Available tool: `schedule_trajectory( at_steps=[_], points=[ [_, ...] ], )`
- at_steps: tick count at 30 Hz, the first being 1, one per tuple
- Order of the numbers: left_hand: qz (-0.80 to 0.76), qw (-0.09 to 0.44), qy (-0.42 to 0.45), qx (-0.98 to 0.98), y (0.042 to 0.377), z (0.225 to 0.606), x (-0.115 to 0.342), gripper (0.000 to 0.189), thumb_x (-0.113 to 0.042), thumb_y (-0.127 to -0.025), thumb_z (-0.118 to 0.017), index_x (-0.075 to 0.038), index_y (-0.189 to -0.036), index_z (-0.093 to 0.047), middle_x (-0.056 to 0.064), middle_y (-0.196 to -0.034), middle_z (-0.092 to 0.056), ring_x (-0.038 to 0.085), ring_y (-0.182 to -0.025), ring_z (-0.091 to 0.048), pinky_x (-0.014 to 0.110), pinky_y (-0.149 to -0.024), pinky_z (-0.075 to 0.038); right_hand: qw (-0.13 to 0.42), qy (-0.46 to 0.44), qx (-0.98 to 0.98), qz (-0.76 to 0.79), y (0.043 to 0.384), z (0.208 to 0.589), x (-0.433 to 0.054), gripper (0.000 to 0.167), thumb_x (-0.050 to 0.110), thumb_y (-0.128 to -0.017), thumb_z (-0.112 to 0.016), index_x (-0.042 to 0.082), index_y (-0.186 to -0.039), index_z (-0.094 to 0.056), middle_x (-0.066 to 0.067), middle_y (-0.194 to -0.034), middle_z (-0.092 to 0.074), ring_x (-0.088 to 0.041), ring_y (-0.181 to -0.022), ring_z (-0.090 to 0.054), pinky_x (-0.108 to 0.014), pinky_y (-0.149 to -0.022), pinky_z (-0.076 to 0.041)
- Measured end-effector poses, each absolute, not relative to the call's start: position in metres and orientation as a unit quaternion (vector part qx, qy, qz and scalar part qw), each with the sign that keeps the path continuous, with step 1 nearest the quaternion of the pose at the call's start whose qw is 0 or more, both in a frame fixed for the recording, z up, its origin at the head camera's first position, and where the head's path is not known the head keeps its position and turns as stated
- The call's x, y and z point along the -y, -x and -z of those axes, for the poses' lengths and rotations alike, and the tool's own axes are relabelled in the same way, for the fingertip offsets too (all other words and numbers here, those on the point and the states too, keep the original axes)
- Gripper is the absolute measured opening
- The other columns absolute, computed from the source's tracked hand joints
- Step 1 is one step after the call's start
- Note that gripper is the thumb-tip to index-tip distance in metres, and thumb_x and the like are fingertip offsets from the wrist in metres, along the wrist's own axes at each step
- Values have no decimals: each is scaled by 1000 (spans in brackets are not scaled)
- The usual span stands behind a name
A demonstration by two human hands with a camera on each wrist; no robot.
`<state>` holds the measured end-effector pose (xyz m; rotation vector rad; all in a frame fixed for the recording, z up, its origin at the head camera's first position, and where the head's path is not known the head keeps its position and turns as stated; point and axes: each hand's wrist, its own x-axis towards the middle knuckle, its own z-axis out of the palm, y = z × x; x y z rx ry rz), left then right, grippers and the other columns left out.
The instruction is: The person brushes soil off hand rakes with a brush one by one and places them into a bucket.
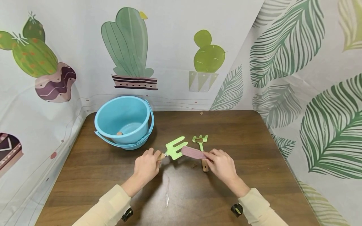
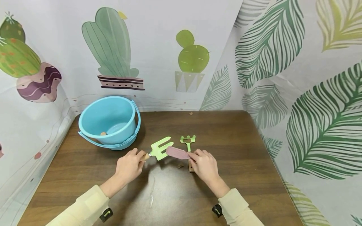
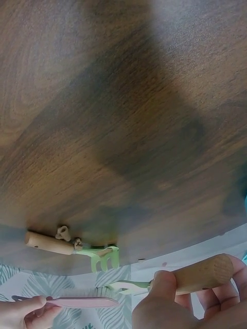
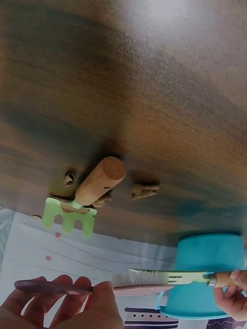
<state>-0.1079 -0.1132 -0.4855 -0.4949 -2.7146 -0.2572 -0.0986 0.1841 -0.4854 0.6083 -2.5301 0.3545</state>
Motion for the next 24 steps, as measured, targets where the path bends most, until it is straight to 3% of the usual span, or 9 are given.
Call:
schedule_trajectory(
  at_steps=[24],
  points=[
    [77,181,170,966,108,486,121,25,-19,-64,-76,-15,-81,-60,3,-68,-47,22,-62,-54,36,-38,-39,262,-191,938,-121,99,491,-209,28,14,-67,-79,16,-94,-74,4,-78,-64,-16,-63,-55,-32,-52,-44]
  ],
)
